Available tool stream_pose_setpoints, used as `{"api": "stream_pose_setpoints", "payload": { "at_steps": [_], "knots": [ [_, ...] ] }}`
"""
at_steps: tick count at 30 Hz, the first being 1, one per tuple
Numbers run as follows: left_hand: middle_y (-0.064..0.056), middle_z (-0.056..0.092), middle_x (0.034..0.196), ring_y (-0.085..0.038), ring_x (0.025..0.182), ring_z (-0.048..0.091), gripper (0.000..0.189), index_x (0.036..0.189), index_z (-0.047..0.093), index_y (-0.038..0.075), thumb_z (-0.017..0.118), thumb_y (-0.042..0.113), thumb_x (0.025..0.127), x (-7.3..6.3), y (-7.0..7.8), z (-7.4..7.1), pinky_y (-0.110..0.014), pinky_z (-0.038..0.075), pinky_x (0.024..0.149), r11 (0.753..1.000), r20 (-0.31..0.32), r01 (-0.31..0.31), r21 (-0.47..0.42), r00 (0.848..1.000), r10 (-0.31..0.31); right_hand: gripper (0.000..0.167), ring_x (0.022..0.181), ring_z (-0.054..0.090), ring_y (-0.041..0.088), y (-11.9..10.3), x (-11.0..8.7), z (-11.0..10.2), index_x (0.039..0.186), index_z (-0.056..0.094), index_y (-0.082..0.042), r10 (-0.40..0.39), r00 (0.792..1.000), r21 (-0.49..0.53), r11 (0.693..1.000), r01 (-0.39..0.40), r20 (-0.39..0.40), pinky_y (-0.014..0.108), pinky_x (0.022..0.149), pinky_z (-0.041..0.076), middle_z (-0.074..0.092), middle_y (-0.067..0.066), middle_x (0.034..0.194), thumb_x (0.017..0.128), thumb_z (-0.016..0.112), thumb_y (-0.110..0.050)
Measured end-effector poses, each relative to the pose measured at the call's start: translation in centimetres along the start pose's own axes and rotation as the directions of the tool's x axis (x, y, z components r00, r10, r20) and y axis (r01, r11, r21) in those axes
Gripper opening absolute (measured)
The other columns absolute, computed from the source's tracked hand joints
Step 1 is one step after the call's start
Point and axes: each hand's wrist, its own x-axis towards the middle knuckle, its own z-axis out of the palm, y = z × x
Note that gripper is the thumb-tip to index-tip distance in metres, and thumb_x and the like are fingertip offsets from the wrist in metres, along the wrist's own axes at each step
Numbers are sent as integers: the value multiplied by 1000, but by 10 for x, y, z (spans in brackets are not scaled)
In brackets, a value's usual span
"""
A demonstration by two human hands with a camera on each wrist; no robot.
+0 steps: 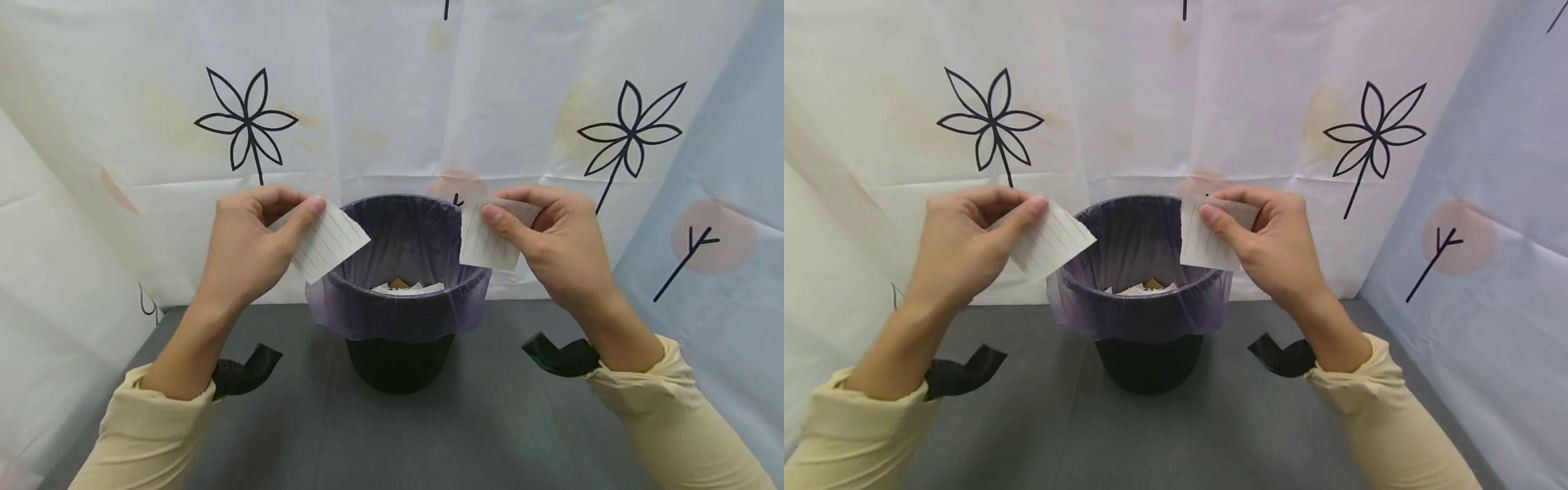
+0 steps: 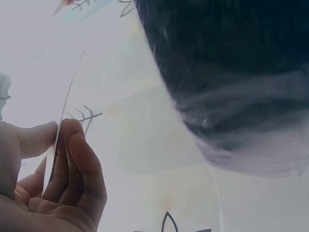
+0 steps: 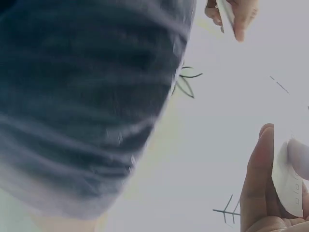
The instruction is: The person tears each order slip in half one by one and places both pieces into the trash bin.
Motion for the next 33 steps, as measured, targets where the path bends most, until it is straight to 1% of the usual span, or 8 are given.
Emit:
{"api": "stream_pose_setpoints", "payload": {
  "at_steps": [4, 10, 15, 18, 23, 28, 30, 33],
  "knots": [
    [-15, 74, 99, -19, 88, 71, 23, 99, 75, -6, 70, 16, 97, 23, 0, 1, -20, 56, 74, 1000, 68, 30, 1, 997, -30, 20, 74, 69, 17, -1, 22, -2, 108, 72, 9, 27, 998, -49, 998, -24, 53, 24, 68, 58, 73, 6, 91, 96, 71, -8],
    [-14, 75, 95, -18, 81, 68, 25, 101, 76, -2, 68, 21, 98, 55, 1, 6, -23, 54, 68, 994, 157, 94, 62, 982, -103, 21, 79, 70, 18, -3, 56, 1, 110, 72, 7, 94, 990, -25, 995, -92, 109, 25, 68, 58, 73, 9, 97, 97, 69, -8],
    [-15, 73, 100, -20, 86, 65, 29, 106, 74, -3, 68, 24, 99, 78, 6, 13, -26, 52, 73, 982, 234, 152, 114, 956, -175, 24, 87, 69, 18, -2, 82, 10, 116, 71, 8, 164, 975, -27, 986, -162, 153, 24, 72, 57, 71, 12, 107, 98, 67, -8],
    [-15, 70, 108, -20, 94, 63, 31, 110, 72, -4, 66, 24, 100, 91, 8, 17, -29, 52, 80, 970, 287, 194, 143, 930, -228, 26, 91, 66, 17, 1, 96, 17, 119, 70, 7, 212, 962, -73, 977, -203, 171, 23, 73, 56, 69, 14, 113, 99, 67, -9],
    [-12, 67, 117, -20, 103, 57, 32, 117, 72, -1, 64, 25, 101, 106, 9, 24, -33, 49, 85, 949, 357, 230, 217, 886, -297, 30, 99, 62, 19, 4, 115, 28, 125, 68, 5, 292, 937, -118, 955, -273, 194, 25, 78, 54, 64, 15, 121, 100, 66, -11],
    [-11, 66, 115, -20, 101, 55, 30, 115, 74, 0, 64, 23, 100, 117, 8, 30, -33, 47, 81, 939, 380, 203, 278, 874, -302, 32, 105, 59, 20, 9, 129, 38, 128, 66, 4, 354, 908, -116, 935, -335, 226, 30, 86, 52, 62, 15, 126, 99, 65, -8],
    [-12, 66, 115, -20, 99, 56, 29, 114, 74, -1, 64, 23, 100, 119, 7, 33, -33, 48, 80, 937, 391, 199, 287, 869, -304, 32, 104, 60, 20, 11, 133, 42, 128, 66, 4, 363, 900, -120, 931, -343, 242, 30, 86, 52, 62, 15, 126, 98, 65, -6],
    [-13, 65, 116, -20, 98, 58, 28, 114, 73, -1, 65, 21, 99, 122, 6, 35, -33, 49, 80, 936, 413, 209, 283, 854, -316, 30, 102, 60, 20, 15, 137, 45, 127, 67, 4, 371, 890, -127, 928, -349, 265, 29, 84, 53, 62, 14, 125, 97, 64, -3]
  ]
}}
